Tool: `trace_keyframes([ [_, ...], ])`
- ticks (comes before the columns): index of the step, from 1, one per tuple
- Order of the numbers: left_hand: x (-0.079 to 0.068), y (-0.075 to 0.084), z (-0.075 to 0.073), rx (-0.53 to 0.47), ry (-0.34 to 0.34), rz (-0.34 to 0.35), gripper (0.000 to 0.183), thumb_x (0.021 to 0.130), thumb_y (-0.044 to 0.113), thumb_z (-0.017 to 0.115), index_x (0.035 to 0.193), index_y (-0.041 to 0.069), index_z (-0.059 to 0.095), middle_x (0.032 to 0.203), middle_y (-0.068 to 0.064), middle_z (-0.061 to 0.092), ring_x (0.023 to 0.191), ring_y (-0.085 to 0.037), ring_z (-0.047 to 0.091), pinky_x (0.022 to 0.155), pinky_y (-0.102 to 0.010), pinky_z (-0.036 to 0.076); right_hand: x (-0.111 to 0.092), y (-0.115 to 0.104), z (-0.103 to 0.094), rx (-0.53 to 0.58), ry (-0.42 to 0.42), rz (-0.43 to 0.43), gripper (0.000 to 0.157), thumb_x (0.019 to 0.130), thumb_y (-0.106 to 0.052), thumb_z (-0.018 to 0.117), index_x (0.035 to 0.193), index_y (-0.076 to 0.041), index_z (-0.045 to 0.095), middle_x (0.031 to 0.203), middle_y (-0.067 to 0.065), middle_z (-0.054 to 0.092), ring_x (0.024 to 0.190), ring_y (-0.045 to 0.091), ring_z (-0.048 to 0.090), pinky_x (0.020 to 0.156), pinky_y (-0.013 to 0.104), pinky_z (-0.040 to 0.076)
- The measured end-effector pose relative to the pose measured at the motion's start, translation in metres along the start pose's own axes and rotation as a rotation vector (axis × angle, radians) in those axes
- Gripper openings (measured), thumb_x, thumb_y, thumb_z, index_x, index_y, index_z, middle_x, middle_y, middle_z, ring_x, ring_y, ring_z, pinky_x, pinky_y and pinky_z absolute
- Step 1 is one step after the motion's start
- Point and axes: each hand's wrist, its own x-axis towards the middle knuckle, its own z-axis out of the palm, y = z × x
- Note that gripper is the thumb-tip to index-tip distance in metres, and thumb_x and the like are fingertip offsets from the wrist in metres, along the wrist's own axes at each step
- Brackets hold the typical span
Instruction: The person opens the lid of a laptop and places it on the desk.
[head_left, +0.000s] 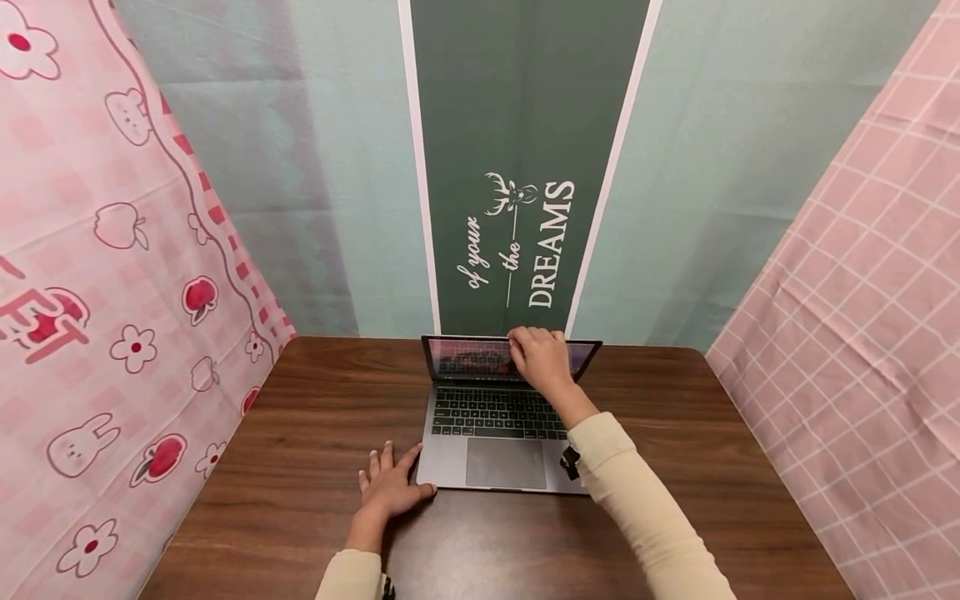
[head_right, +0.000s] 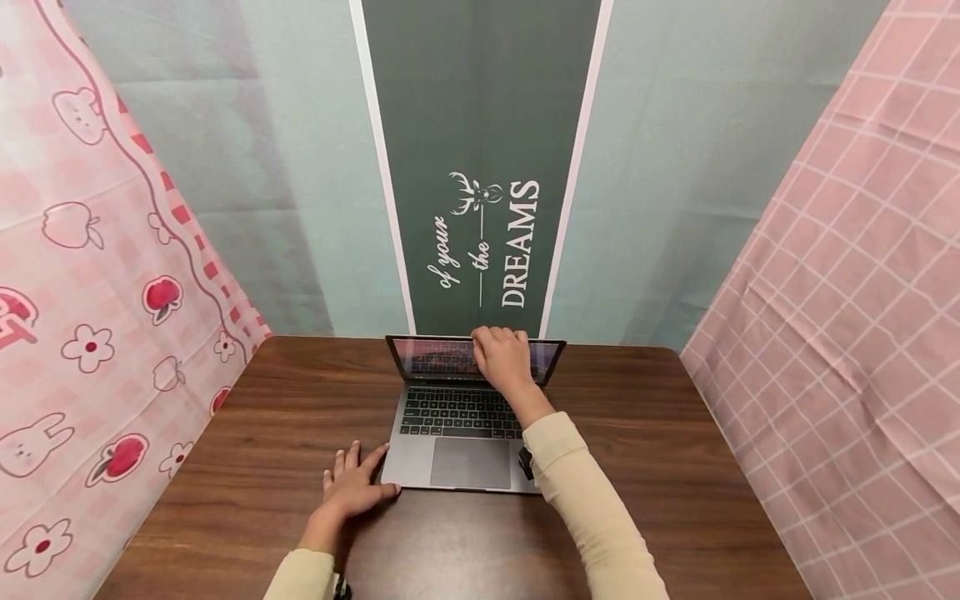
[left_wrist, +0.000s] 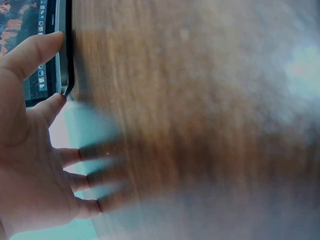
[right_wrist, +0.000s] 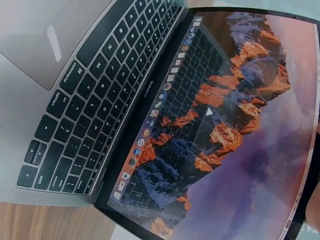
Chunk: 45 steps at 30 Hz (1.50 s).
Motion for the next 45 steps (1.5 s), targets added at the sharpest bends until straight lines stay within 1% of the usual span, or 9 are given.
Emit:
trace_keyframes([
  [9,0.001,0.0,0.001,0.007,-0.01,-0.01,0.073,0.064,0.049,0.064,0.129,0.026,0.04,0.138,-0.023,0.013,0.122,-0.045,0.002,0.086,-0.064,0.004,0.01,0.001,0.005,-0.058,-0.006,0.04,0.008,0.082,-0.02,0.053,0.086,-0.016,0.059,0.075,0.0,0.059,0.063,0.019,0.051,0.062,0.04,0.035],
  [17,0.003,0.001,-0.001,0.0,-0.002,-0.009,0.073,0.064,0.049,0.065,0.129,0.026,0.04,0.138,-0.023,0.013,0.122,-0.045,0.002,0.086,-0.064,0.004,0.018,0.006,0.009,-0.065,-0.04,0.079,0.01,0.083,-0.022,0.053,0.09,-0.017,0.059,0.081,0.001,0.06,0.07,0.021,0.052,0.067,0.041,0.035],
  [23,0.004,-0.001,0.001,0.01,-0.004,-0.016,0.074,0.063,0.049,0.065,0.129,0.026,0.04,0.138,-0.022,0.013,0.122,-0.045,0.002,0.086,-0.064,0.004,0.022,0.006,0.011,-0.089,-0.049,0.067,0.01,0.082,-0.022,0.056,0.09,-0.017,0.058,0.081,0.002,0.059,0.071,0.022,0.052,0.068,0.042,0.035],
  [29,0.003,-0.001,0.001,0.007,-0.004,-0.005,0.075,0.062,0.05,0.065,0.129,0.026,0.041,0.137,-0.023,0.013,0.121,-0.046,0.003,0.086,-0.064,0.003,0.024,0.007,0.012,-0.135,-0.054,0.097,0.01,0.083,-0.023,0.057,0.09,-0.016,0.057,0.082,0.004,0.058,0.075,0.023,0.053,0.075,0.044,0.035],
  [35,0.0,0.001,0.001,-0.002,0.004,-0.009,0.074,0.062,0.049,0.065,0.128,0.025,0.042,0.137,-0.023,0.014,0.121,-0.046,0.004,0.086,-0.064,0.004,0.026,0.01,0.019,-0.155,-0.011,0.108,0.01,0.083,-0.025,0.055,0.088,-0.016,0.058,0.082,0.004,0.06,0.078,0.025,0.053,0.079,0.047,0.033],
  [39,0.0,0.001,0.001,0.002,0.004,-0.009,0.074,0.062,0.049,0.065,0.128,0.025,0.042,0.137,-0.023,0.014,0.121,-0.046,0.004,0.086,-0.064,0.004,0.029,0.013,0.023,-0.165,0.02,0.12,0.013,0.084,-0.025,0.053,0.089,-0.015,0.06,0.085,0.006,0.059,0.084,0.027,0.051,0.081,0.047,0.033],
  [45,0.002,0.0,0.001,0.015,0.007,-0.012,0.074,0.061,0.049,0.065,0.128,0.026,0.042,0.137,-0.023,0.015,0.121,-0.046,0.004,0.086,-0.064,0.005,0.033,0.014,0.027,-0.193,0.031,0.149,0.013,0.084,-0.024,0.054,0.091,-0.015,0.06,0.088,0.007,0.059,0.086,0.029,0.05,0.085,0.047,0.031],
])
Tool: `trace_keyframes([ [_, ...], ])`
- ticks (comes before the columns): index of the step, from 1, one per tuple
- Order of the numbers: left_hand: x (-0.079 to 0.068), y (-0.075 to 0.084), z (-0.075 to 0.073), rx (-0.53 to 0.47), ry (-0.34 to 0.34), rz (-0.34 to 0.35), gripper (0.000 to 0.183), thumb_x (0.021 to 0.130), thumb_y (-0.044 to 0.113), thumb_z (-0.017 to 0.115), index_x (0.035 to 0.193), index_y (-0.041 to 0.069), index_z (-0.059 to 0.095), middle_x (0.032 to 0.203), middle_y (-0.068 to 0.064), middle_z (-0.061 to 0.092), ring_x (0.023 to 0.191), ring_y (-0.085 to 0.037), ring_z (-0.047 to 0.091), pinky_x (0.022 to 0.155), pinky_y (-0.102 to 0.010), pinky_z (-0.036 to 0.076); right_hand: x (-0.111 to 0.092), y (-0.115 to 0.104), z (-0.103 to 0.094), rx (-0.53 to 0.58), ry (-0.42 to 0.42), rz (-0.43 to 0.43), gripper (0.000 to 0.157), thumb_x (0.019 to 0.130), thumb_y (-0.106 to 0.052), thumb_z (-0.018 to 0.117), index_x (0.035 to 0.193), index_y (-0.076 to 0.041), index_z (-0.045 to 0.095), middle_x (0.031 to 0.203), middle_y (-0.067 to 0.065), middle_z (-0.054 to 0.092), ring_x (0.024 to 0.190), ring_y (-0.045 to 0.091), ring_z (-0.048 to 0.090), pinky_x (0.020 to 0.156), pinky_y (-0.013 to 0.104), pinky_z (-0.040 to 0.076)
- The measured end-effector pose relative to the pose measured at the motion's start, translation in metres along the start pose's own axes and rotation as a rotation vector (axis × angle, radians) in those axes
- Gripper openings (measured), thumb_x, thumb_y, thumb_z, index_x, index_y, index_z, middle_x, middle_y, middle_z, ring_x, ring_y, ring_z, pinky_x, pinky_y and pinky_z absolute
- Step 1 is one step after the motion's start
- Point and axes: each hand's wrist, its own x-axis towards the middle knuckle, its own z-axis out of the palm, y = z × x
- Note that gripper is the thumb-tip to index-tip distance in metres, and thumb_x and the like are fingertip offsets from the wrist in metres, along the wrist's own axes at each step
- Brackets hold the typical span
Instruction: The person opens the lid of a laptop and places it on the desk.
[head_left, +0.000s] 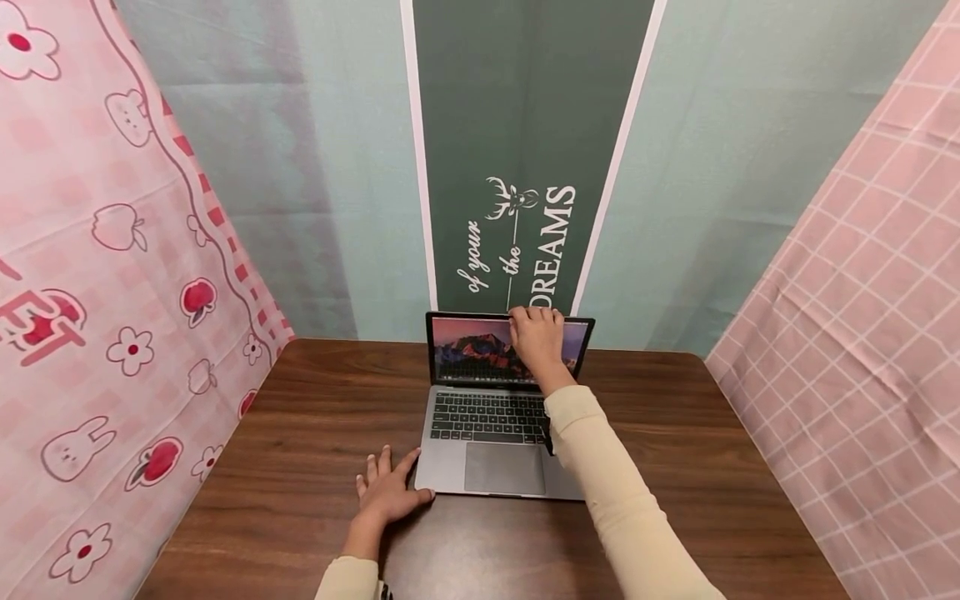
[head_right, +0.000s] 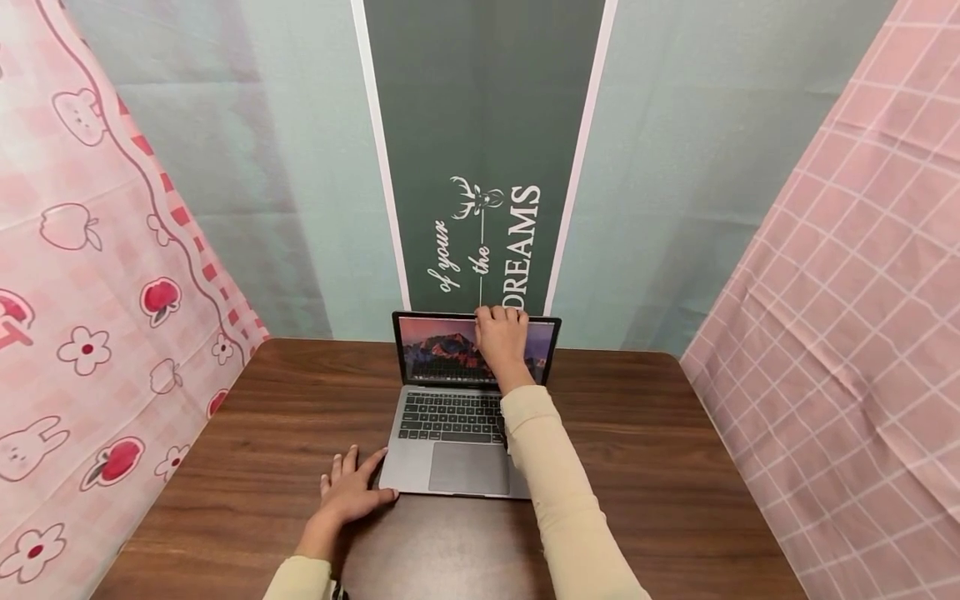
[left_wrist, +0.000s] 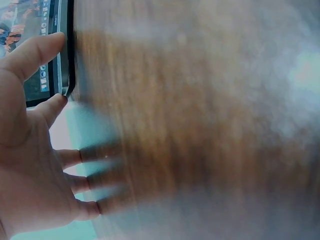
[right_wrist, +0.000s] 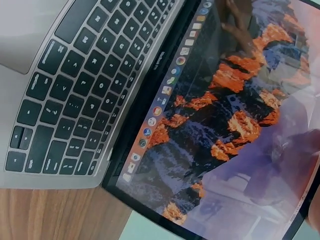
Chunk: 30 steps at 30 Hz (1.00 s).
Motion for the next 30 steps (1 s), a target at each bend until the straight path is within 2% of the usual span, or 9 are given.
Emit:
trace_keyframes([
  [7,0.0,-0.001,-0.001,0.0,0.01,-0.003,0.074,0.061,0.049,0.065,0.128,0.026,0.042,0.137,-0.023,0.015,0.121,-0.046,0.004,0.086,-0.064,0.005,0.006,-0.003,0.003,-0.029,-0.02,0.03,0.014,0.081,-0.022,0.057,0.092,-0.014,0.06,0.089,0.009,0.06,0.087,0.03,0.05,0.087,0.048,0.029],
  [15,0.001,-0.002,0.0,0.001,0.01,0.0,0.074,0.06,0.049,0.066,0.127,0.027,0.043,0.137,-0.022,0.016,0.121,-0.045,0.005,0.086,-0.064,0.005,0.01,-0.003,0.003,-0.039,-0.182,0.104,0.019,0.082,-0.023,0.056,0.098,-0.014,0.056,0.098,0.01,0.057,0.096,0.031,0.048,0.092,0.05,0.022],
  [30,0.001,-0.002,0.002,-0.006,0.006,-0.004,0.073,0.061,0.048,0.066,0.127,0.027,0.043,0.137,-0.022,0.015,0.121,-0.045,0.005,0.086,-0.064,0.004,0.02,-0.001,0.004,-0.064,-0.372,0.14,0.024,0.085,-0.026,0.052,0.106,-0.015,0.051,0.106,0.011,0.054,0.104,0.032,0.043,0.093,0.051,0.02],
])
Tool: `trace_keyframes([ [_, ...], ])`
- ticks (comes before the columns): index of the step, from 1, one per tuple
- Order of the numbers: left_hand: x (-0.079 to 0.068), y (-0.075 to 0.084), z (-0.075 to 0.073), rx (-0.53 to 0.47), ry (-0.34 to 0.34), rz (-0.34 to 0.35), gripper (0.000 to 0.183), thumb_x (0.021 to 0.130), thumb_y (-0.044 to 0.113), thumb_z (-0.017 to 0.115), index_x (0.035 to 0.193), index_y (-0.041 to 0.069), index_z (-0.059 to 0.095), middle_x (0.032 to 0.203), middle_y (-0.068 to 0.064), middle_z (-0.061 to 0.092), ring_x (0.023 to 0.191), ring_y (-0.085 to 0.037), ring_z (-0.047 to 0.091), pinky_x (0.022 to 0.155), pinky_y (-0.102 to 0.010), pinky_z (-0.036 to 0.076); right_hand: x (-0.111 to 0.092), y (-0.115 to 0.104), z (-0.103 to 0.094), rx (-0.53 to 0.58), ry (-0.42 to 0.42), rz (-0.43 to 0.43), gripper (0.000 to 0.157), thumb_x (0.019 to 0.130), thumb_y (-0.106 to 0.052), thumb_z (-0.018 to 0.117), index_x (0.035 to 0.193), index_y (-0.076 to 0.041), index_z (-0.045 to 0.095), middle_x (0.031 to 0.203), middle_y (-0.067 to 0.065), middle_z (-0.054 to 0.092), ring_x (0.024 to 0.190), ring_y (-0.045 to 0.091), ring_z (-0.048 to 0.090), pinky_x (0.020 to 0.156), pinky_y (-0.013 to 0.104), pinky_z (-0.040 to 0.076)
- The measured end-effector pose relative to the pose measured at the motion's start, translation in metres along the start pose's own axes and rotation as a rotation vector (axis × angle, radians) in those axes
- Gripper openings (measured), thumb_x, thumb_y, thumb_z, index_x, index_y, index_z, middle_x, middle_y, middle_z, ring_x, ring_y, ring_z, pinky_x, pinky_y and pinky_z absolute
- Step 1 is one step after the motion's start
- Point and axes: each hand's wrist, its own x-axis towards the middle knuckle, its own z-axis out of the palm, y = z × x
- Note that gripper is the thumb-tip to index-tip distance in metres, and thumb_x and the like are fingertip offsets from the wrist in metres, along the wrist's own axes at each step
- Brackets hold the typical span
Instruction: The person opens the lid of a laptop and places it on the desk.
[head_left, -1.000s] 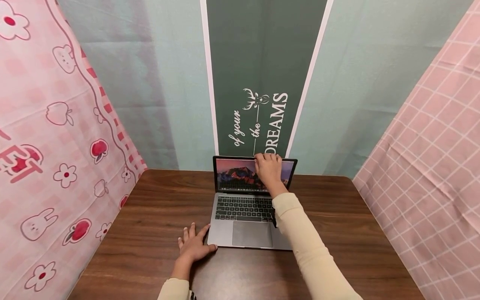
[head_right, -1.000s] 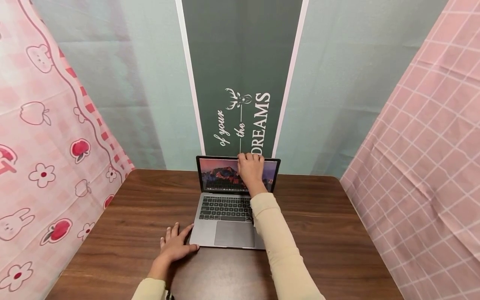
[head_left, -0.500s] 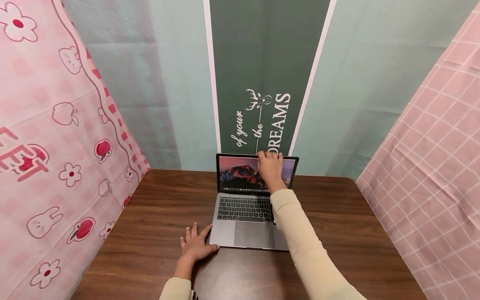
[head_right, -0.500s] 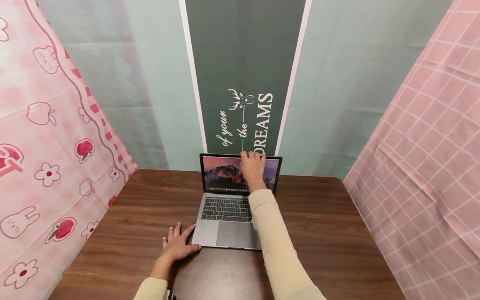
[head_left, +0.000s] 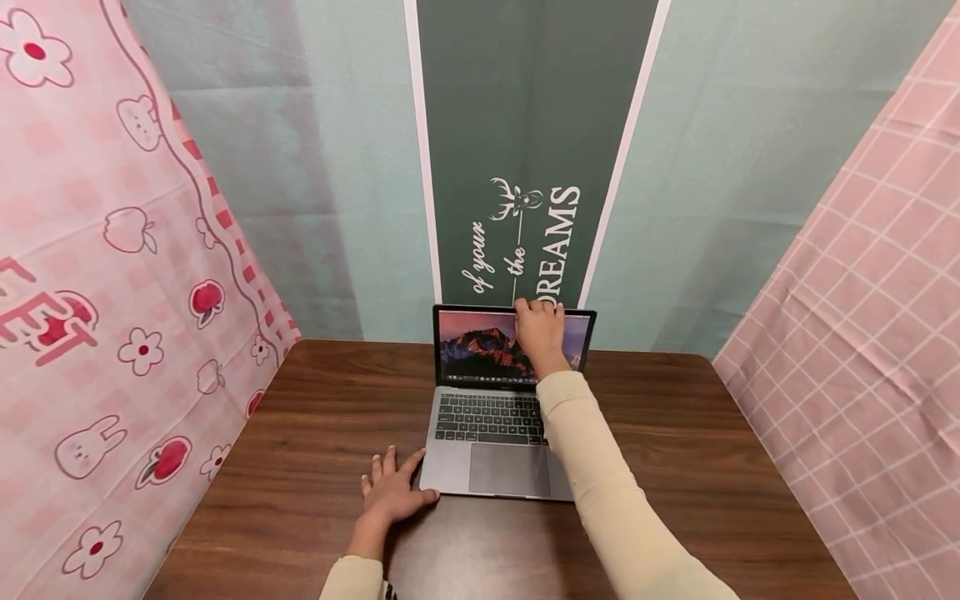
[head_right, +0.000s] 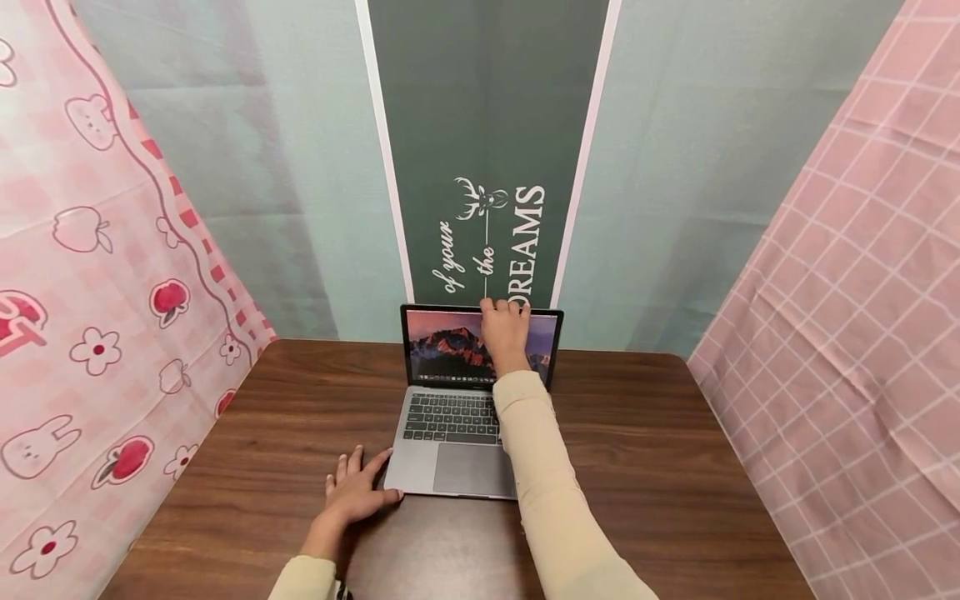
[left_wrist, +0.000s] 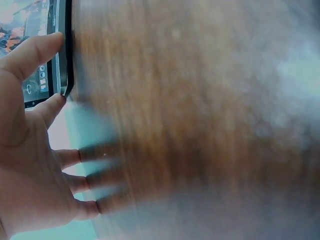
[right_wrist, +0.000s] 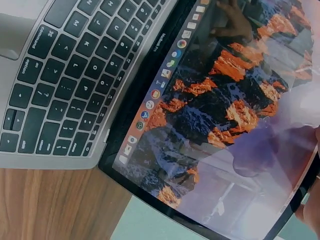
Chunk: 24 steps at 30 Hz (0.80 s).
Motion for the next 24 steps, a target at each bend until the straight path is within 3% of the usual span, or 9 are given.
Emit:
trace_keyframes([
  [4,-0.0005,0.0006,-0.0002,0.006,0.003,0.0,0.073,0.06,0.048,0.066,0.127,0.027,0.043,0.137,-0.022,0.016,0.121,-0.045,0.005,0.086,-0.064,0.005,0.0,0.0008,-0.0017,-0.001,-0.022,-0.003,0.024,0.085,-0.026,0.052,0.106,-0.016,0.051,0.107,0.01,0.054,0.104,0.031,0.043,0.093,0.051,0.02],
  [16,0.0001,-0.0029,0.0021,0.017,0.023,0.015,0.074,0.059,0.051,0.065,0.126,0.028,0.044,0.136,-0.021,0.017,0.121,-0.045,0.007,0.085,-0.064,0.007,-0.003,0.0031,-0.0031,-0.011,0.033,-0.038,0.019,0.085,-0.023,0.051,0.103,-0.016,0.053,0.101,0.01,0.056,0.099,0.03,0.046,0.091,0.051,0.023],
  [24,-0.0003,-0.0034,0.0022,0.01,0.019,0.013,0.073,0.06,0.05,0.065,0.126,0.028,0.044,0.137,-0.021,0.017,0.121,-0.045,0.006,0.085,-0.064,0.006,-0.0058,0.0008,-0.0083,-0.006,0.005,-0.048,0.023,0.083,-0.017,0.053,0.106,-0.016,0.052,0.103,0.01,0.056,0.101,0.03,0.046,0.091,0.052,0.022],
])
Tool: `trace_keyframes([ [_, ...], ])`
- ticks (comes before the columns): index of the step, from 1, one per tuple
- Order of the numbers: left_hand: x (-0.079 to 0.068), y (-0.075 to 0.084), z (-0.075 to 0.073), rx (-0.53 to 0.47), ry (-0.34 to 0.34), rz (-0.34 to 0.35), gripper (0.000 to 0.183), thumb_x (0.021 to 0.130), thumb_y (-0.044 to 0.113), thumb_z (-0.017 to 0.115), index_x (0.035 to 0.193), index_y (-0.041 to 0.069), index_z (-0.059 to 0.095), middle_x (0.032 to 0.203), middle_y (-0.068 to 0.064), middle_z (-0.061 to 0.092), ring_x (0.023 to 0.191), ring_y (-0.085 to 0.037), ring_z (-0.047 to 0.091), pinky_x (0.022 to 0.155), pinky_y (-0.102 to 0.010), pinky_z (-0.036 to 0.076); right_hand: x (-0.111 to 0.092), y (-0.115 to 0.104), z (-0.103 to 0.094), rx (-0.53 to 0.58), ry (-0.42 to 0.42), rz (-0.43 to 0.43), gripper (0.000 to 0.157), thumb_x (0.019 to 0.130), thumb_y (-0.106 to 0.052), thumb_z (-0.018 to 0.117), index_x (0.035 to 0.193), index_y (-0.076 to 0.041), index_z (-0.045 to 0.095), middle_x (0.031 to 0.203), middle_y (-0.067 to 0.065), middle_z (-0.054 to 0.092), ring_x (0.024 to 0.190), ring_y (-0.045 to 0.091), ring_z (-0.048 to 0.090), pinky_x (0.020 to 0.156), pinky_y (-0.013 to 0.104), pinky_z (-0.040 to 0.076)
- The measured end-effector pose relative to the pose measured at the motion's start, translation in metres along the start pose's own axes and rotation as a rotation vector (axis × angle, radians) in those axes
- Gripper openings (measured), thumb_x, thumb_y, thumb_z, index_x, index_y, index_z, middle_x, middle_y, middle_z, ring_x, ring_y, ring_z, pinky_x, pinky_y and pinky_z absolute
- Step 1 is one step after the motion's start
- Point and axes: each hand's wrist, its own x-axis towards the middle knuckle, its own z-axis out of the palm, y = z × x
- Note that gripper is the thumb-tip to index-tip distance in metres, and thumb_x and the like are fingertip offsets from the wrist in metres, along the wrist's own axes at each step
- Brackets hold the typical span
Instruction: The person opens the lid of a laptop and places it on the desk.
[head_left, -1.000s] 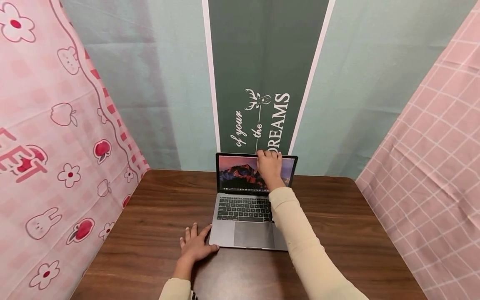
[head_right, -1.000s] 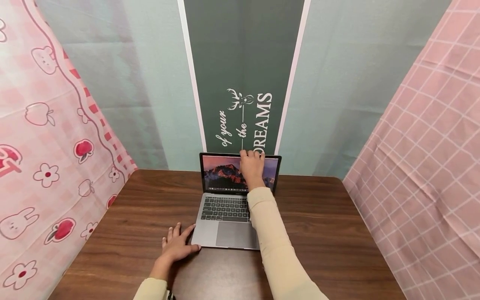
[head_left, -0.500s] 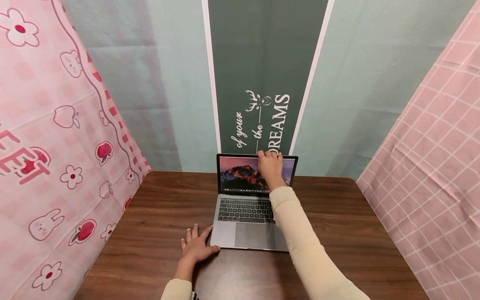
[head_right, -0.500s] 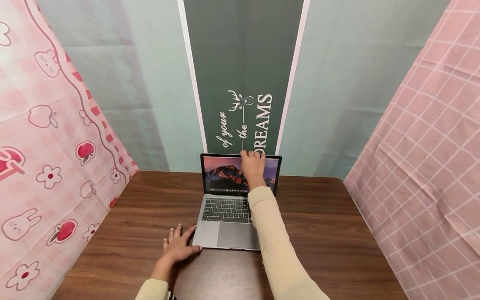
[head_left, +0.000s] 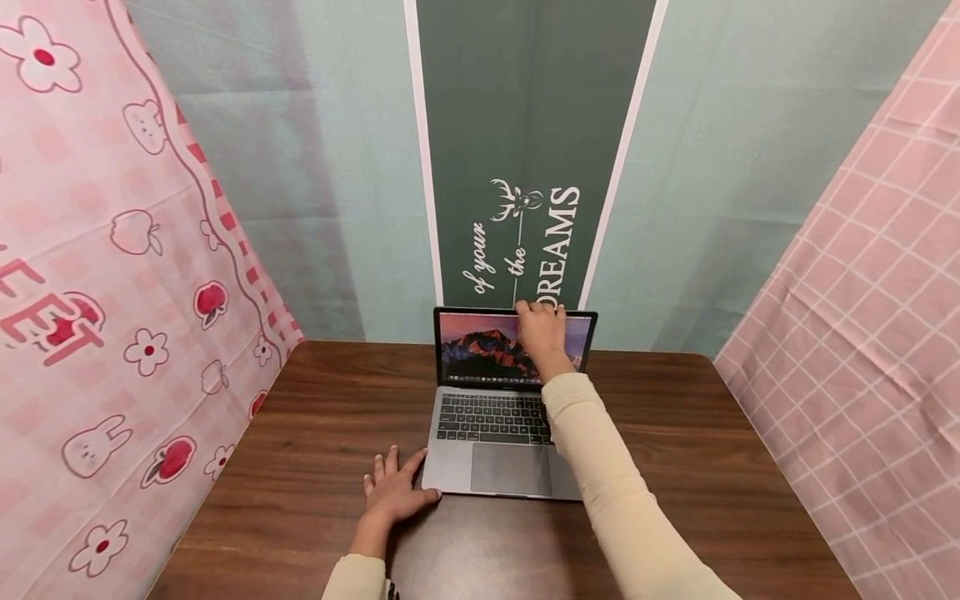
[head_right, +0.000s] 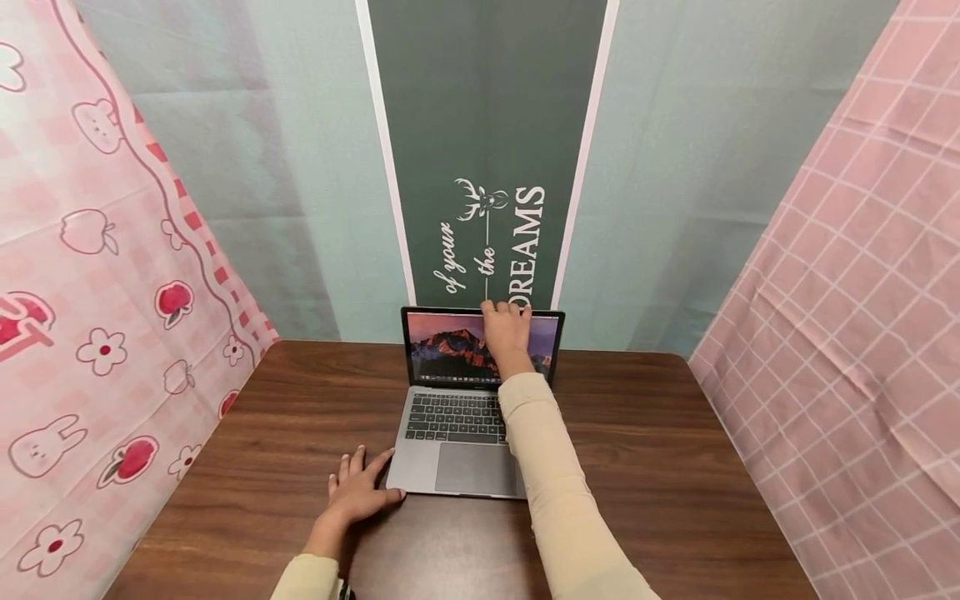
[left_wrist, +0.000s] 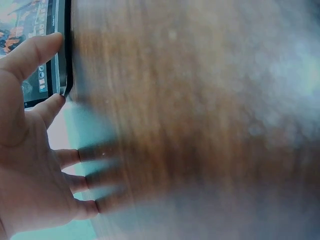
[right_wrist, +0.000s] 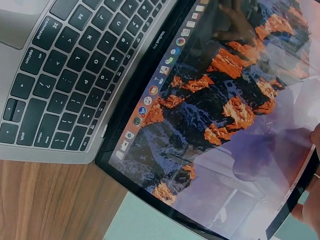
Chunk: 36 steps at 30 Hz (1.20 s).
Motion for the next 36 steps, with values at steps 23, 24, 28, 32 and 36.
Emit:
trace_keyframes([
  [23,-0.001,0.005,-0.003,0.021,0.005,-0.019,0.073,0.059,0.049,0.066,0.126,0.026,0.045,0.136,-0.022,0.018,0.121,-0.046,0.008,0.084,-0.065,0.008,-0.004,-0.002,-0.004,0.014,0.034,0.004,0.024,0.084,-0.021,0.051,0.107,-0.018,0.057,0.101,0.008,0.058,0.097,0.029,0.048,0.089,0.052,0.025],
  [24,-0.001,0.007,-0.004,0.022,0.009,-0.02,0.073,0.059,0.048,0.066,0.126,0.025,0.045,0.136,-0.023,0.019,0.12,-0.047,0.009,0.084,-0.066,0.008,-0.005,-0.002,-0.005,0.02,0.031,0.003,0.024,0.084,-0.021,0.051,0.108,-0.019,0.057,0.101,0.007,0.058,0.097,0.028,0.048,0.089,0.052,0.025],
  [28,-0.004,0.012,-0.006,0.027,0.015,-0.023,0.072,0.06,0.045,0.067,0.125,0.022,0.046,0.134,-0.025,0.021,0.118,-0.049,0.013,0.082,-0.067,0.01,-0.009,-0.002,-0.006,0.033,0.033,0.003,0.025,0.084,-0.022,0.051,0.108,-0.019,0.057,0.104,0.006,0.056,0.099,0.027,0.047,0.089,0.051,0.024],
  [32,-0.008,0.016,-0.008,0.026,0.018,-0.014,0.071,0.061,0.041,0.068,0.125,0.02,0.047,0.132,-0.027,0.023,0.117,-0.05,0.015,0.082,-0.067,0.013,-0.014,0.001,-0.001,0.06,0.124,0.0,0.024,0.082,-0.02,0.055,0.105,-0.018,0.06,0.102,0.005,0.058,0.098,0.025,0.048,0.09,0.049,0.025],
  [36,-0.011,0.018,-0.009,0.004,0.017,-0.005,0.068,0.061,0.037,0.069,0.123,0.017,0.048,0.131,-0.027,0.025,0.116,-0.05,0.016,0.081,-0.066,0.016,-0.018,0.003,0.003,0.111,0.223,-0.023,0.022,0.08,-0.018,0.057,0.101,-0.016,0.063,0.1,0.005,0.058,0.097,0.024,0.048,0.091,0.048,0.025],
])
